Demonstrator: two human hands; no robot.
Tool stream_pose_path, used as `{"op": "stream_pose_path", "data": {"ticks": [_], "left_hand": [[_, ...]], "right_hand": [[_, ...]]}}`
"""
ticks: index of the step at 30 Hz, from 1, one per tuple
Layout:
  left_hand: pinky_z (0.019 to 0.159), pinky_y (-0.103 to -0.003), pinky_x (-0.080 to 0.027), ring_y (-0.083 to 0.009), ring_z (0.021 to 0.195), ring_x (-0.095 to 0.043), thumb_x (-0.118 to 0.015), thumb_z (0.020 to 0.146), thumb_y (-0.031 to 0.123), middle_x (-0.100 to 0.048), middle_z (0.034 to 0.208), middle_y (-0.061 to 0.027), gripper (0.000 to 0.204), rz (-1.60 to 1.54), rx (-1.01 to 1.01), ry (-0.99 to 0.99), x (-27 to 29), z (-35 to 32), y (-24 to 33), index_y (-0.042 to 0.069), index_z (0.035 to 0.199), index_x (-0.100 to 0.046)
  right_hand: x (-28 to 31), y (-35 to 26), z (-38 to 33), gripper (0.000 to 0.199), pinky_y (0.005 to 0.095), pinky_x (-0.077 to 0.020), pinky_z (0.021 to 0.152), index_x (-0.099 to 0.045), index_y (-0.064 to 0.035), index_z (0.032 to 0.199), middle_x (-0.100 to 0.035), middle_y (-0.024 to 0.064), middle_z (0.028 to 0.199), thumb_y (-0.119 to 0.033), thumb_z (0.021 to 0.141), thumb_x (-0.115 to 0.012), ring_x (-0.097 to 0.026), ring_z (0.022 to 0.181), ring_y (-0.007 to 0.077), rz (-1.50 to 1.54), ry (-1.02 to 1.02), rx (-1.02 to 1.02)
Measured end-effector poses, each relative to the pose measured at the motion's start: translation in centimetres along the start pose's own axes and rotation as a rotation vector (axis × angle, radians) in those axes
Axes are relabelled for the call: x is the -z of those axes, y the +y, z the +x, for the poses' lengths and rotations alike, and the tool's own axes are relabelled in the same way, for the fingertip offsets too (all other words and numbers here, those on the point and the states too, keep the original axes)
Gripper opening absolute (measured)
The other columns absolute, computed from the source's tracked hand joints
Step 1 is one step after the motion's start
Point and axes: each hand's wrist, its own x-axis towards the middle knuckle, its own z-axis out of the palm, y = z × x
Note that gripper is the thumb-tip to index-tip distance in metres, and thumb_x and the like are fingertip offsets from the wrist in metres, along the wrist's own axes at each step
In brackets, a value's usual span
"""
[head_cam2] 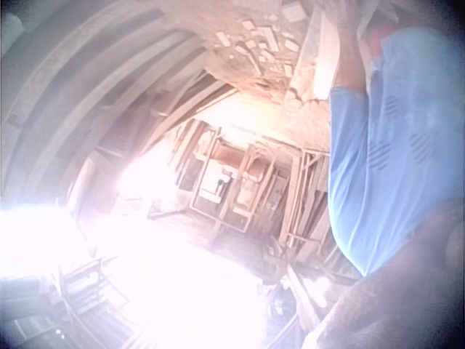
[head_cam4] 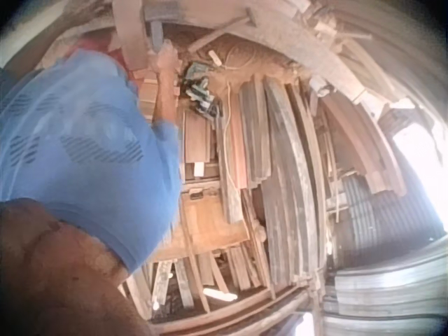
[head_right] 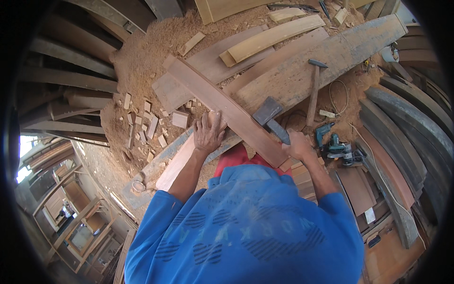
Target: The person joins wooden pieces using a hammer and a small axe, fits the pieces together by hand, and checks the alignment with a square tool.
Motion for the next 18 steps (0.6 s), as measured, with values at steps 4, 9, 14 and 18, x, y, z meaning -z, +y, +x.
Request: {"op": "stream_pose_path", "data": {"ticks": [4,9,14,18], "left_hand": [[0.115,-0.060,-0.025,-0.0452,0.135,-0.037,-0.070,0.086,0.042,-0.034,0.151,-0.0267,0.085,-0.005,-0.002,0.026,-0.2,-0.1,-0.1,0.028,0.160,-0.032],[0.113,-0.062,-0.026,-0.0475,0.136,-0.036,-0.071,0.085,0.044,-0.032,0.153,-0.0270,0.088,0.010,-0.003,0.020,-0.5,-0.1,-0.2,0.028,0.161,-0.030],[0.113,-0.064,-0.025,-0.0514,0.138,-0.032,-0.072,0.085,0.043,-0.028,0.155,-0.0291,0.090,-0.122,-0.054,0.177,0.0,-0.9,-0.4,0.018,0.160,-0.029],[0.114,-0.061,-0.030,-0.0473,0.135,-0.041,-0.064,0.094,0.053,-0.029,0.158,-0.0289,0.081,-0.470,0.023,-0.044,-3.0,-8.8,-0.8,0.007,0.154,-0.036]], "right_hand": [[-0.5,0.6,1.7,0.041,0.0528,-0.0513,0.085,-0.061,0.0065,0.107,-0.067,0.0322,0.094,-0.021,0.078,-0.070,-0.066,0.097,0.0500,0.194,0.129,-0.032],[-0.5,0.6,5.2,0.047,0.0512,-0.0511,0.091,-0.059,0.0035,0.117,-0.067,0.0291,0.108,-0.027,0.084,-0.072,-0.064,0.104,0.0464,0.039,0.292,-0.212],[-2.7,-4.3,3.2,0.067,0.0504,-0.0459,0.103,-0.049,-0.0011,0.136,-0.055,0.0253,0.135,-0.038,0.086,-0.074,-0.054,0.122,0.0436,-0.272,0.431,-0.121],[-6.2,-9.7,1.1,0.091,0.0495,-0.0432,0.107,-0.035,-0.0031,0.150,-0.048,0.0250,0.141,-0.046,0.082,-0.079,-0.050,0.127,0.0427,-0.252,0.145,-0.134]]}}
